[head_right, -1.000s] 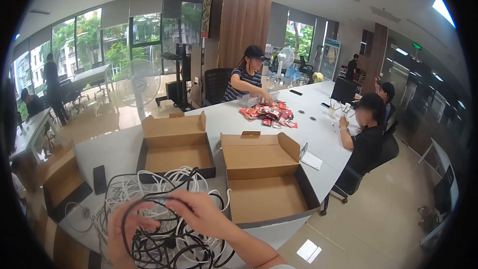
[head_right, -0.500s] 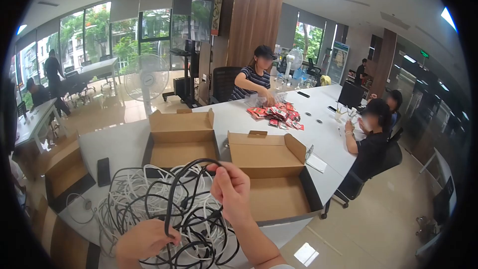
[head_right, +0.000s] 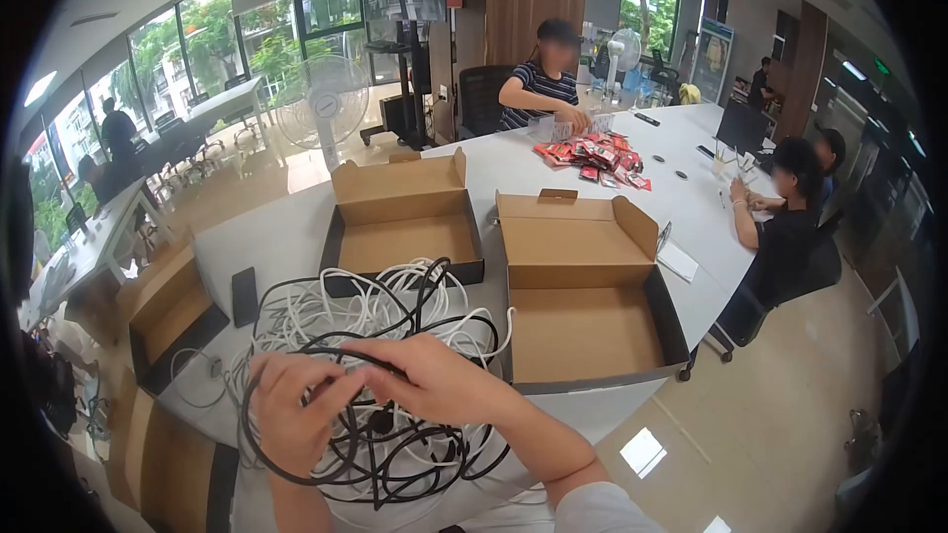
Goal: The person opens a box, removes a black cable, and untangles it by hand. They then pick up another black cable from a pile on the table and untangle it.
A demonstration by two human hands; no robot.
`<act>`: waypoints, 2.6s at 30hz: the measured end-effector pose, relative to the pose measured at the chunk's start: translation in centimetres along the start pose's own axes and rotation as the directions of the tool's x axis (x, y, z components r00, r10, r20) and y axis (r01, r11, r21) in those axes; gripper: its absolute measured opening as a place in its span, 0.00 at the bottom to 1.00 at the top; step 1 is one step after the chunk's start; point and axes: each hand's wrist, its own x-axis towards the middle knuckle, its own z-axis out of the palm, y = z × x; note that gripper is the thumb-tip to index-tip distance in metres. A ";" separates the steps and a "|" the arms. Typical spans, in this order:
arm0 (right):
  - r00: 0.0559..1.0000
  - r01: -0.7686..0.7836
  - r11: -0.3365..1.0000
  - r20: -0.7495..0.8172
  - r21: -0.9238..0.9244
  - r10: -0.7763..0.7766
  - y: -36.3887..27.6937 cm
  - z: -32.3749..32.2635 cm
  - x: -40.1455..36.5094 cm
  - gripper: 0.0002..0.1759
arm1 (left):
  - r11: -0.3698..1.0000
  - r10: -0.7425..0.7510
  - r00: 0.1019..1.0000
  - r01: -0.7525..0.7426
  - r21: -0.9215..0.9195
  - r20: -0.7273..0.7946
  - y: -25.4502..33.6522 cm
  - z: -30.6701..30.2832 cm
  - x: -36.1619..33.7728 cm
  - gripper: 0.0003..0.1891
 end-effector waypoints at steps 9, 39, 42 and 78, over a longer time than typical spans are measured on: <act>1.000 -0.016 0.973 -0.012 0.230 0.019 -0.6 0.8 -0.4 0.31 | 0.994 -0.001 0.996 0.010 0.105 -0.085 -0.4 1.9 0.1 0.21; 0.879 0.237 0.888 -0.303 -0.393 -0.369 0.3 -0.2 0.5 0.23 | -0.624 -0.160 0.697 0.477 -0.619 0.699 -2.7 2.0 -1.1 0.15; 0.844 0.135 0.895 -0.424 -0.426 -0.329 0.2 0.0 1.1 0.18 | -0.779 -0.061 0.694 0.417 -0.469 0.717 -3.5 2.3 -1.7 0.15; 0.906 0.193 0.430 -0.328 0.882 0.268 2.1 -0.5 1.5 0.22 | 0.479 -0.667 0.741 0.508 -0.716 0.079 -1.8 7.3 -2.1 0.11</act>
